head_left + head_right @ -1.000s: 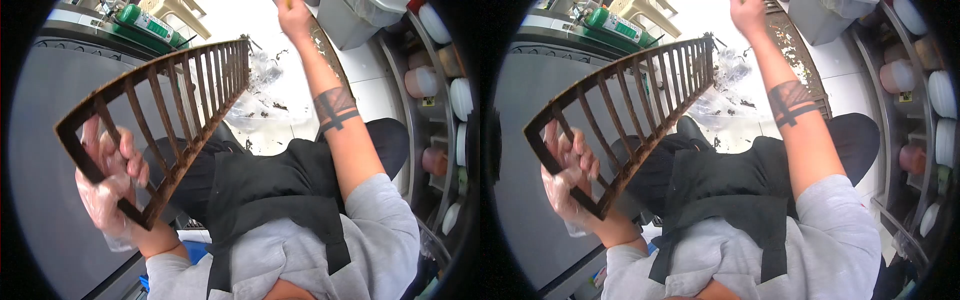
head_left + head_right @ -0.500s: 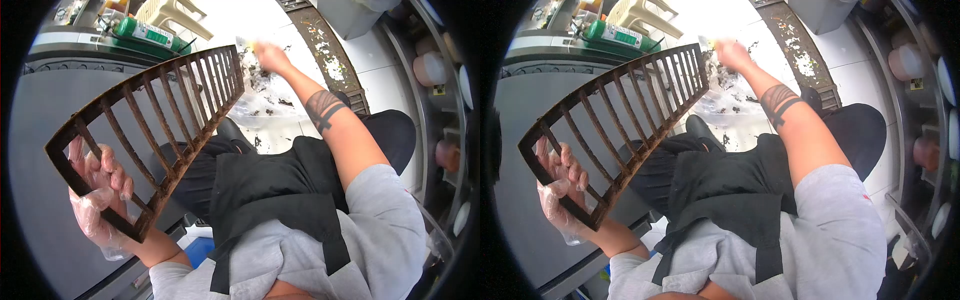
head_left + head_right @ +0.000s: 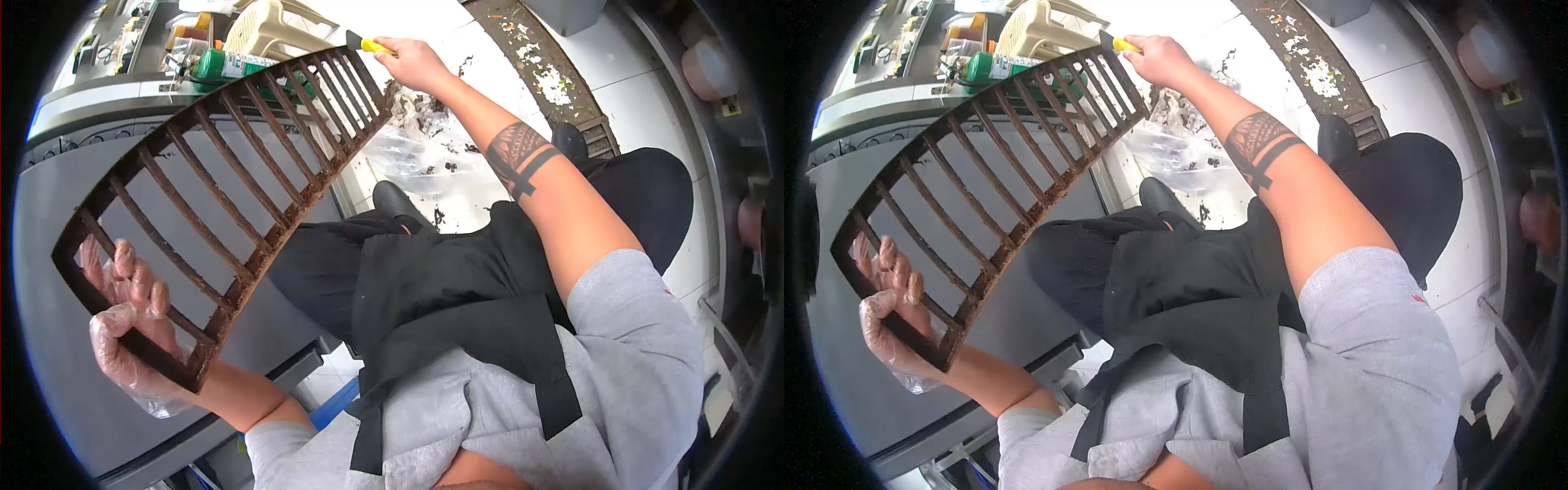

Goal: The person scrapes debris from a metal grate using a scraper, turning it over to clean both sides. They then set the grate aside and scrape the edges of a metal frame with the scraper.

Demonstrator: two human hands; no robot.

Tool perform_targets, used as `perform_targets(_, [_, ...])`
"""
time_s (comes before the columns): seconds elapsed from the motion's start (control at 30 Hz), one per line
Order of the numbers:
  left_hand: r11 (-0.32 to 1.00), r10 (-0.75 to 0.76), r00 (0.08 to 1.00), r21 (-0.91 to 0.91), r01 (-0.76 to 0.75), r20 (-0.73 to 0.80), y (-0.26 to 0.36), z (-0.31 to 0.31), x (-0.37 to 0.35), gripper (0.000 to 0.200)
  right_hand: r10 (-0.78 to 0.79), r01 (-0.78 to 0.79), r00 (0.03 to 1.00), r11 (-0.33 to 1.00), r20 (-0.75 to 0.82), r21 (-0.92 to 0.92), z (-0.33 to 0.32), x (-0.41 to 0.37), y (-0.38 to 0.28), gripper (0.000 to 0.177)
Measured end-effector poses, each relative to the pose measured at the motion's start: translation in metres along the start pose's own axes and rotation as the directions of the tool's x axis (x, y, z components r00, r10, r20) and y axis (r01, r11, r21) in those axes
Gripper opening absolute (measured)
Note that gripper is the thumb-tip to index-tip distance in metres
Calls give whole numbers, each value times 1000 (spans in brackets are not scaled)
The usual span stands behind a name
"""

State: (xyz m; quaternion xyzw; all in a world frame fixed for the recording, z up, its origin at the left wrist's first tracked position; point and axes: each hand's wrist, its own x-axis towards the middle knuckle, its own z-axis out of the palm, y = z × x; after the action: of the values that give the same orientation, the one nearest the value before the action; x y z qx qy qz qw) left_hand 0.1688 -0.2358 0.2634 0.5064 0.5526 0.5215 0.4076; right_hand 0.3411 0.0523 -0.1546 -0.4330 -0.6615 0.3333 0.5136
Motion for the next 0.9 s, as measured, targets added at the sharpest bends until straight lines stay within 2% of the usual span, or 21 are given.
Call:
perform_targets(0.03, [1000,-3,1000,12,3,11,6,1,0,88,102,-92,985,993,136,-75,-2,-5,2,38])
perform_targets(0.07, [1000,-2,1000,24,1,24,9,2,-1,89,98,-89,984,994,146,-68,-3,-9,4,38])
perform_targets(0.13, [1000,6,1000,21,-6,-6,10,1,-1,89,283,-206,904,945,319,-256,-7,-16,10,38])
perform_targets(0.2, [1000,-17,1000,19,17,26,15,5,1,89,289,-186,882,940,373,-287,-29,-11,3,36])
perform_targets(0.27, [999,-24,999,22,23,23,13,5,2,89,387,42,722,803,573,-595,-48,0,-10,32])
perform_targets(0.33, [999,-28,999,37,29,-21,8,11,1,86,356,75,741,799,569,-597,-63,0,-21,30])
perform_targets(0.43, [1000,-15,1000,8,15,0,5,6,2,85,311,8,801,849,512,-529,-60,9,-17,28])
perform_targets(0.5, [1000,-17,1000,-3,17,7,7,5,0,86,184,-29,780,965,598,-260,-48,5,-5,30])
perform_targets(0.53, [1000,-13,1000,9,13,15,10,6,-1,86,184,-30,781,965,597,-259,-41,-2,2,30])
perform_targets(0.6, [1000,-11,1000,17,11,22,10,4,2,86,306,-35,770,897,560,-441,-27,-14,13,30])
perform_targets(0.63, [999,6,999,34,-7,48,10,2,2,85,307,-36,766,898,565,-439,-24,-17,20,30])
perform_targets(0.73, [998,26,998,60,-30,56,11,1,1,85,439,-251,868,791,232,-558,-31,-19,20,31])
perform_targets(0.77, [999,14,998,48,-17,58,12,0,2,86,419,-242,849,850,322,-468,-36,-13,22,31])
perform_targets(0.8, [999,8,998,36,-10,63,13,1,2,86,415,-237,850,852,325,-467,-35,-15,22,31])
perform_targets(0.9, [1000,-16,999,7,15,33,14,1,1,87,232,-167,885,967,403,-190,-30,-14,13,33])
